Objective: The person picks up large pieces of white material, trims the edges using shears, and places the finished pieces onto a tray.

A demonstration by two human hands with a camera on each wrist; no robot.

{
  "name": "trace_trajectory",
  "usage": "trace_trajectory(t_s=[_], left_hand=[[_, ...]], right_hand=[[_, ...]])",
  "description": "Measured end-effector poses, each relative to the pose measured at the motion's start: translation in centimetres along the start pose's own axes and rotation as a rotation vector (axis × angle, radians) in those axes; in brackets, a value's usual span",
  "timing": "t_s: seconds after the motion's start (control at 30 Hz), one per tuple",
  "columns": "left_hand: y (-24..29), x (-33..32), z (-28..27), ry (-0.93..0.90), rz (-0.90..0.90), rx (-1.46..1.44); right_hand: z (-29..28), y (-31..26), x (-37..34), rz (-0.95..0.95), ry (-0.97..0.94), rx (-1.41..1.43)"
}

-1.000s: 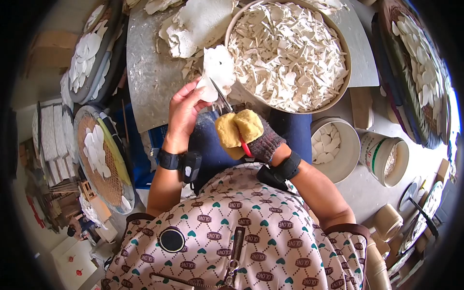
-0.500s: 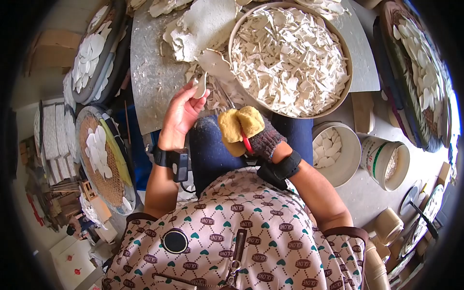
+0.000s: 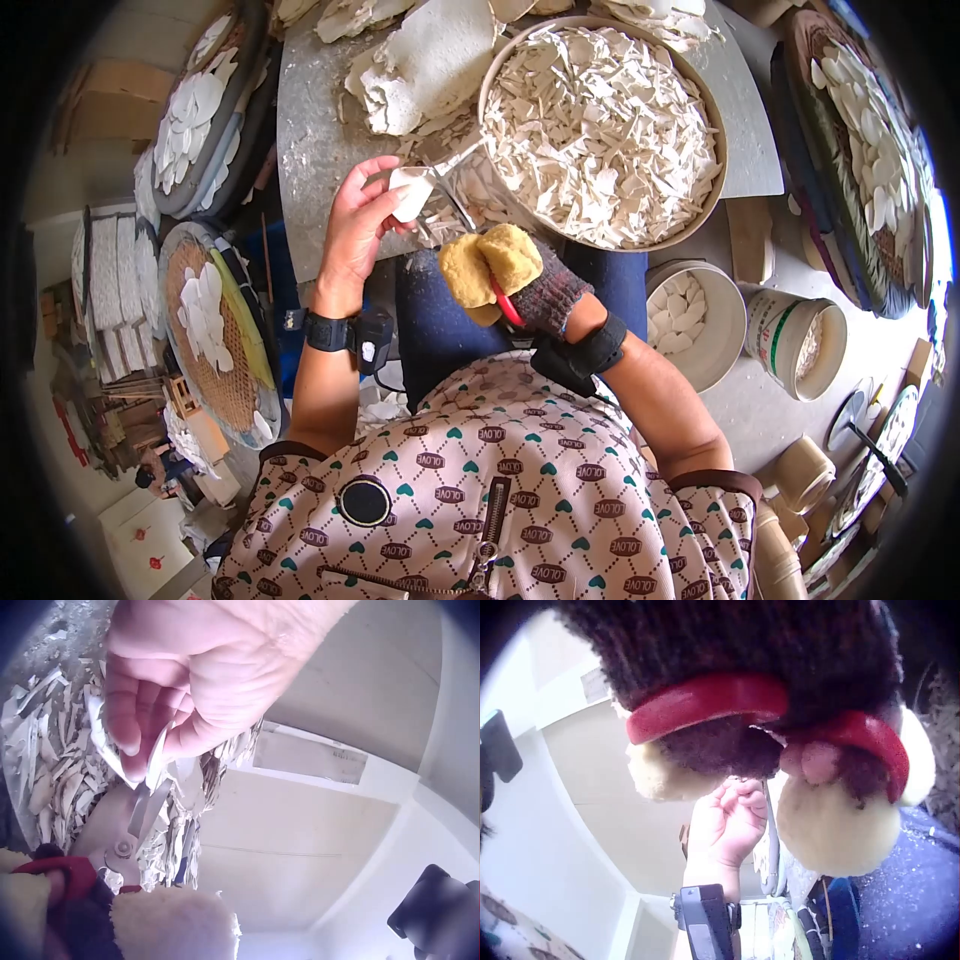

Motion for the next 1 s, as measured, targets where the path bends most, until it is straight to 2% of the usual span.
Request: trace_trajectory(t_s=[0.07, 0.13, 0.17, 0.27, 0.4, 0.53, 0.57, 0.67, 0.77, 0.87, 0.97, 1.0], left_hand=[[-1.1, 0.6, -1.0, 0.106, 0.076, -0.053], [-1.4, 0.9, -1.4, 0.187, 0.137, -0.135], [-1.2, 0.8, -1.2, 0.215, 0.16, -0.19], [-0.5, 0.5, -0.9, 0.235, 0.209, -0.266], [-0.8, 0.2, -1.5, 0.226, 0.194, -0.289], [-1.5, -0.2, -0.3, 0.21, 0.188, -0.297], [-1.8, -0.4, 0.0, 0.202, 0.18, -0.248], [-2.7, -0.9, 0.9, 0.167, 0.149, -0.195], [-3.1, -1.6, 1.6, 0.141, 0.126, -0.16], [-3.6, -1.9, 1.5, 0.138, 0.093, -0.157], [-4.2, -2.0, 1.2, 0.13, 0.06, -0.13], [-4.4, -2.0, 1.0, 0.133, 0.051, -0.127]], right_hand=[[0.0, -0.2, 0.6, 0.145, 0.02, 0.211], [0.3, -1.8, 0.8, 0.324, 0.084, 0.575], [0.4, -1.4, 0.4, 0.349, 0.046, 0.562], [0.0, -1.6, 0.0, 0.011, 0.001, -0.005], [0.7, -0.5, -1.0, 0.186, 0.02, 0.342], [1.8, -0.8, -1.2, 0.216, -0.021, 0.403], [2.5, 0.2, -1.8, 0.381, 0.034, 0.788], [2.8, 0.6, -1.6, 0.402, 0.046, 0.785], [1.8, -1.2, -0.9, 0.333, -0.083, 0.284], [2.8, 0.1, -1.9, 0.418, 0.055, 0.809], [3.2, 0.6, -2.6, 0.366, 0.069, 0.716], [3.1, 0.6, -2.7, 0.367, 0.02, 0.606]])
Point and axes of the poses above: each hand's wrist, its own x-axis towards the middle knuckle, its own z-axis out of the palm, y = z × x, the point moved 5 cm from there along x, towards the middle knuckle, and after that the axes turned 8 degrees about -z, right-handed, at the moved point
